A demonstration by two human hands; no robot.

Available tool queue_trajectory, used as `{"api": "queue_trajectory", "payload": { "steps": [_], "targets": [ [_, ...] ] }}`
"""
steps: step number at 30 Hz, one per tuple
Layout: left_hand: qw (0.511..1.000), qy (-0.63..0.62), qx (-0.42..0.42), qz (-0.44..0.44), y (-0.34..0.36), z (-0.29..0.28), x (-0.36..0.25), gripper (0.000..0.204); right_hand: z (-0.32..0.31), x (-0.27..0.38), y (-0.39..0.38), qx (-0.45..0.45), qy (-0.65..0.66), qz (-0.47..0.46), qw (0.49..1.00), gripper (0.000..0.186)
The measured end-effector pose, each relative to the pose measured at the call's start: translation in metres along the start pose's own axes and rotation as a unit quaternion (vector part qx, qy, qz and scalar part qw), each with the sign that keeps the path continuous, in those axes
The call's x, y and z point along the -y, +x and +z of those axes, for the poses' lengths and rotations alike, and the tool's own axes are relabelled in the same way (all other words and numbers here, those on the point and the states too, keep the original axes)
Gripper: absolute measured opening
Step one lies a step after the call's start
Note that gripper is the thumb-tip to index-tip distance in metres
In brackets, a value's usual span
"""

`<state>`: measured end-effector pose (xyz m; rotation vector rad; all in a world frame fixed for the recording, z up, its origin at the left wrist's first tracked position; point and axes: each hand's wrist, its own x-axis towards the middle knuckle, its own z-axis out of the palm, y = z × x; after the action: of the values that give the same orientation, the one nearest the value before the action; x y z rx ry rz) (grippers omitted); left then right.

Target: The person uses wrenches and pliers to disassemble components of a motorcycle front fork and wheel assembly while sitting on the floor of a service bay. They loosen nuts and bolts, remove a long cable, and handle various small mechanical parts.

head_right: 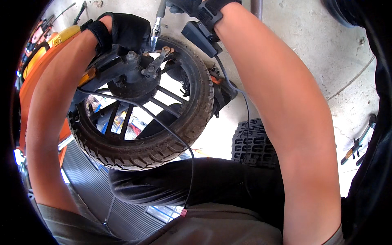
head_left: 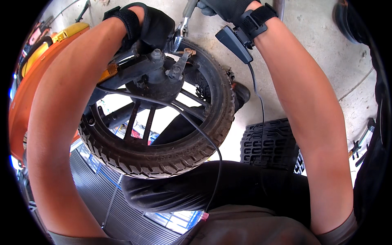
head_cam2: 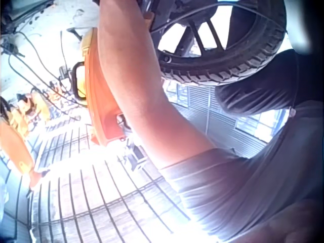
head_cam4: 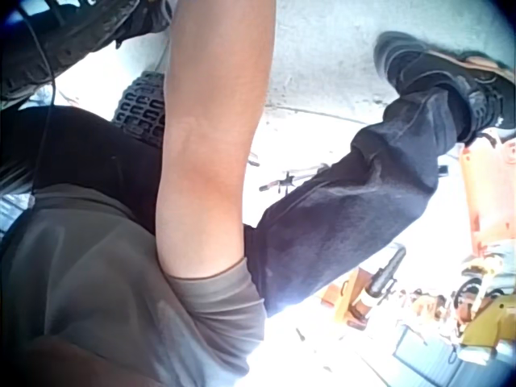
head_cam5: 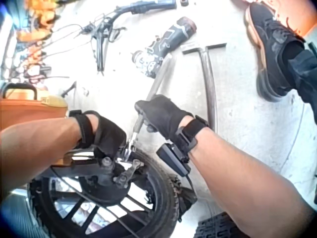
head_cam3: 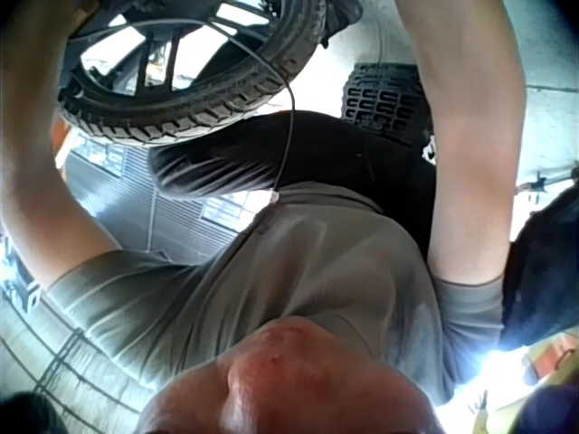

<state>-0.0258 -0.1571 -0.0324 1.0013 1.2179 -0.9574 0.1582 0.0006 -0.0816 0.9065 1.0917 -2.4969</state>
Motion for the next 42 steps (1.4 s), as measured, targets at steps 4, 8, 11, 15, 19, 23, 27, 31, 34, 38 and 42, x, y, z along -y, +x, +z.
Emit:
{"api": "queue_trajectory", "payload": {
  "steps": [4,8,11,15,19,23,27,31,34,38,42],
  "targets": [
    [0.999,-0.024,-0.033,-0.013,0.01,0.009,0.02,0.027,0.0,0.006,-0.004,0.001,-0.029,0.001,1.0,0.036],
    [0.997,-0.045,-0.056,-0.017,0.017,0.015,0.031,0.027,0.0,0.01,-0.011,-0.01,-0.057,0.011,0.998,0.038],
    [0.996,-0.056,-0.071,-0.025,0.019,0.022,0.035,0.026,0.004,0.011,-0.011,-0.01,-0.045,0.026,0.999,0.038],
    [0.996,-0.046,-0.068,-0.019,0.02,0.026,0.042,0.025,0.004,0.014,-0.01,0.015,-0.05,-0.016,0.998,0.038],
    [0.988,-0.146,-0.04,-0.024,0.019,0.03,0.051,0.024,0.001,0.02,-0.012,0.041,-0.065,-0.018,0.997,0.039],
    [0.992,-0.122,-0.015,-0.04,0.023,0.032,0.056,0.021,-0.003,0.023,-0.012,0.058,-0.083,-0.005,0.995,0.036],
    [0.992,-0.114,-0.027,-0.038,0.024,0.032,0.058,0.022,-0.005,0.022,-0.004,0.101,-0.07,0.016,0.992,0.034],
    [0.994,-0.103,-0.023,-0.033,0.021,0.031,0.056,0.024,-0.001,0.021,0.005,0.134,-0.047,0.02,0.99,0.033],
    [0.994,-0.102,-0.024,-0.032,0.017,0.029,0.054,0.025,0.002,0.019,0.007,0.106,-0.034,0.016,0.994,0.032],
    [0.995,-0.092,-0.016,-0.026,0.01,0.02,0.041,0.026,0.007,0.017,0.013,0.099,-0.02,0.048,0.994,0.032],
    [0.999,-0.037,0.017,-0.002,-0.008,-0.001,0.001,0.027,0.007,0.017,0.014,0.114,-0.012,0.048,0.992,0.034]
  ]
}}
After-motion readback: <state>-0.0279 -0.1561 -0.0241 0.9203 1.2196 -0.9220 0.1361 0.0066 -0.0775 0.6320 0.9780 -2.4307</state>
